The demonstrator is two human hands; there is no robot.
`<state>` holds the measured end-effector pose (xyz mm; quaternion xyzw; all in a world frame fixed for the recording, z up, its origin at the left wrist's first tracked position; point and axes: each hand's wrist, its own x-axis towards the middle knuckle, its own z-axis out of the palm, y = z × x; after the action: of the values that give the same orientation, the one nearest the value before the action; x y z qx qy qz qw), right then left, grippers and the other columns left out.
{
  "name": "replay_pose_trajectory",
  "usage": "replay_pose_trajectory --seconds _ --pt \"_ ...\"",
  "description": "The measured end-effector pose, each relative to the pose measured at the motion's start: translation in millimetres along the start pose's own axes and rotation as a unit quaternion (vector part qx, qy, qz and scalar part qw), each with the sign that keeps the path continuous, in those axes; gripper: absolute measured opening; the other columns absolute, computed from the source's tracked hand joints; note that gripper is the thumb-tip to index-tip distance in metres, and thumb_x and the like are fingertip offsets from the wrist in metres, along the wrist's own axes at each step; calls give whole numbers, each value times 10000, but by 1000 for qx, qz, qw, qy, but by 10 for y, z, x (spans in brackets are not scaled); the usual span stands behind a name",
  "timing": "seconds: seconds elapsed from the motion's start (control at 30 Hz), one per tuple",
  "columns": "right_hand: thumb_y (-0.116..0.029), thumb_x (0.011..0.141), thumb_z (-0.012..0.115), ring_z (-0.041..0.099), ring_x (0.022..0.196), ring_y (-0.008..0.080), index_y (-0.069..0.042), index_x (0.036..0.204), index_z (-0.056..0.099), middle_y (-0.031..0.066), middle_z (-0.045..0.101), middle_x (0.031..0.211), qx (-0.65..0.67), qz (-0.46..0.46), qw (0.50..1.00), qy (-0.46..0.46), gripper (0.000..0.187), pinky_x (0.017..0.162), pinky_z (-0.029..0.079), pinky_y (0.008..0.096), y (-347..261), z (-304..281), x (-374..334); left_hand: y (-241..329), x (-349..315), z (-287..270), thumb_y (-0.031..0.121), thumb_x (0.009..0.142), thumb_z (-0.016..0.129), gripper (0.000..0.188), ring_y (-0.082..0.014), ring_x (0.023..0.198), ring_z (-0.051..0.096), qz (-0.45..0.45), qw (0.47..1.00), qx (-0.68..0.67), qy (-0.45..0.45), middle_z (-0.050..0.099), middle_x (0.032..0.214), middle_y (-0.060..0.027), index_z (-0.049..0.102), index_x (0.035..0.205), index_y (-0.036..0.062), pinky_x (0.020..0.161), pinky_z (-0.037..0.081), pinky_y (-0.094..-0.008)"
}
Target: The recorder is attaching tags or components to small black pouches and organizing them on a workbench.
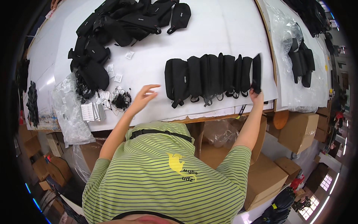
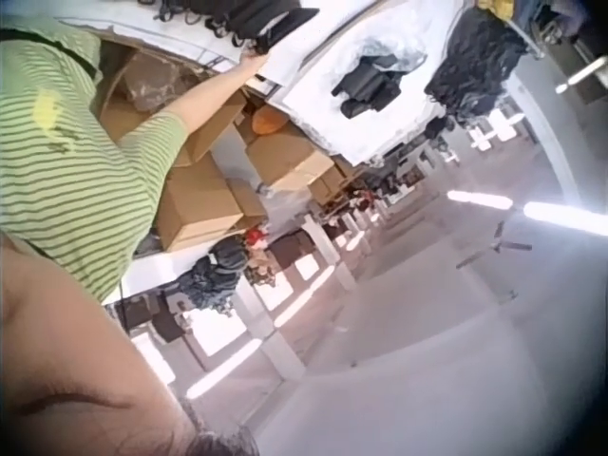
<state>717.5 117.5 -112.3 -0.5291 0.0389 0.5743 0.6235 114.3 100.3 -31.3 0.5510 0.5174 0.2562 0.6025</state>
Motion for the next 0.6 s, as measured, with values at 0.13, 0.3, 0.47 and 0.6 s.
replay_pose_trajectory --seconds 0.13,0.3,0.47,0.6 --pt "-340 910 464 566 766 212 -91 1148 576 102 631 985 -484 45 867 109 363 635 454 313 131 475 19 -172 427 434 371 785 669 467 -308 1045 510 -4 995 87 43 404 1213 -182 551 1145 97 902 434 -379" --pt "-424 805 653 563 978 247 -111 1305 471 129 601 1075 -563 -136 814 54 618 767 470 319 17 854 -123 -22 716 745 404 731 716 478 -302 986 513 -66 982 114 137 417 1092 -168 543 1028 71 840 453 -362" --pt "-379 784 696 556 1019 249 -118 1390 334 216 544 1143 -613 -132 779 -11 752 793 478 331 175 1368 -416 177 901 823 302 717 718 373 -353 872 525 -110 966 171 160 411 1018 -187 512 855 24 737 456 -415" --pt "-349 800 690 565 957 206 -97 1400 310 199 552 1117 -581 -114 806 -20 753 759 485 306 105 1247 -387 564 891 691 144 713 672 232 -363 792 529 -75 949 229 204 423 1006 -195 478 748 21 658 456 -438"
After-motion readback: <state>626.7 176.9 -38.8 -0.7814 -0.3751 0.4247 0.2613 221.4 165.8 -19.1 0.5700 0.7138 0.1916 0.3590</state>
